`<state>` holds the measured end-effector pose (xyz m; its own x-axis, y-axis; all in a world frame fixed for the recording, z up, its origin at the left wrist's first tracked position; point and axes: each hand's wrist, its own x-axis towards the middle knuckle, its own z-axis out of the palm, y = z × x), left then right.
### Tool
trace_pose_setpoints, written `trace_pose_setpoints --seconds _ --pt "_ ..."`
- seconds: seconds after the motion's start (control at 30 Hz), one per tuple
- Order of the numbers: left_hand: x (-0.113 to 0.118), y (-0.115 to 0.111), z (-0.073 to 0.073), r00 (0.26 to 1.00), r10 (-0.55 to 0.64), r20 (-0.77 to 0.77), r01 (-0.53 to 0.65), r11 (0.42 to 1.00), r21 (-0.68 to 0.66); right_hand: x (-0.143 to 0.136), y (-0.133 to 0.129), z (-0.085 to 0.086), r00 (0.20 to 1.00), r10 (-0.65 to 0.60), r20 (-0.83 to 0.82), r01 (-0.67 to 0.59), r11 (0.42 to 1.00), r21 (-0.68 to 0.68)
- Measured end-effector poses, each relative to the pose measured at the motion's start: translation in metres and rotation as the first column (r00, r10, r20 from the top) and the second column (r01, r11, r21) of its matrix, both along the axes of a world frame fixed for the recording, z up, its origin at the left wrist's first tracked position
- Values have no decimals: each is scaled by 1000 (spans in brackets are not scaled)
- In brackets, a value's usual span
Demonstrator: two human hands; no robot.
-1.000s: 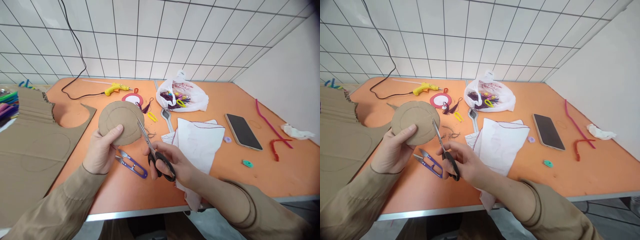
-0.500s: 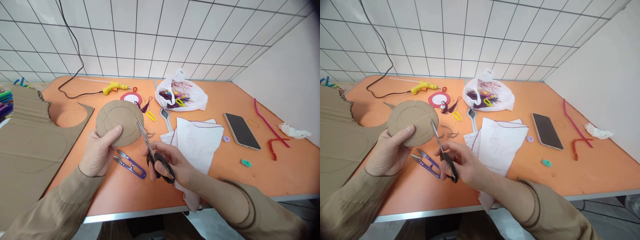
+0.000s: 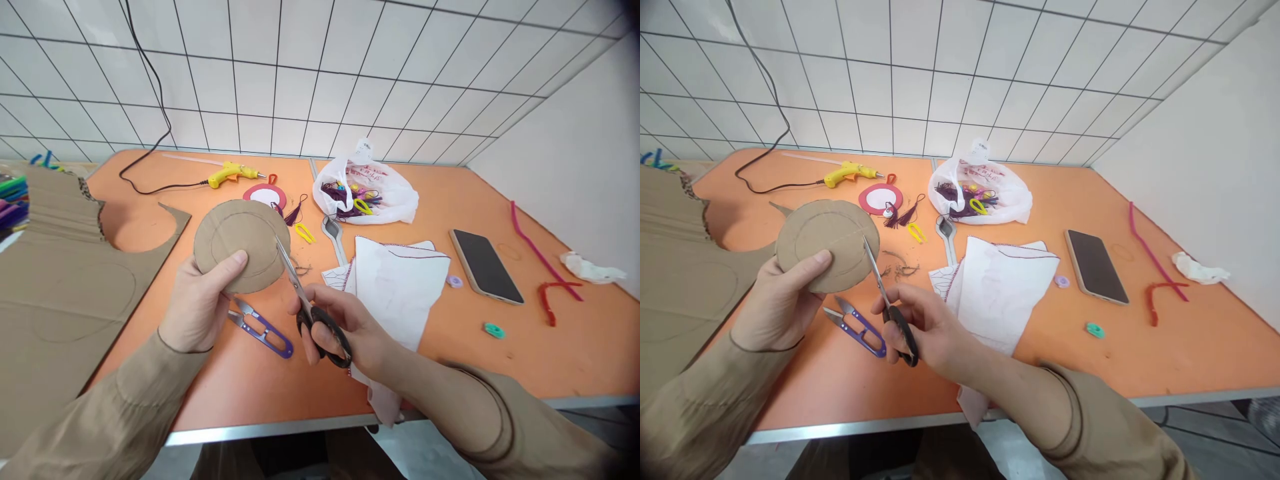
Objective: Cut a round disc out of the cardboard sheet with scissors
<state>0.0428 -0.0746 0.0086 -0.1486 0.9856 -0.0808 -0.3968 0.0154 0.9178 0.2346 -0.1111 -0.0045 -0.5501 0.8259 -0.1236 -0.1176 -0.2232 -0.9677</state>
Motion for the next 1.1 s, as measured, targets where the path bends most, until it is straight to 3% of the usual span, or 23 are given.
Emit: trace_pose_setpoints --seconds 0.5,1.1 --pt "1 1 -2 1000 12 22 -12 1000 -7 -1 1 3 998 -50 30 51 999 -18" --pt "0 1 -1 1000 -9 23 8 1000 18 0 1 -2 1000 6 -23 -6 1000 -11"
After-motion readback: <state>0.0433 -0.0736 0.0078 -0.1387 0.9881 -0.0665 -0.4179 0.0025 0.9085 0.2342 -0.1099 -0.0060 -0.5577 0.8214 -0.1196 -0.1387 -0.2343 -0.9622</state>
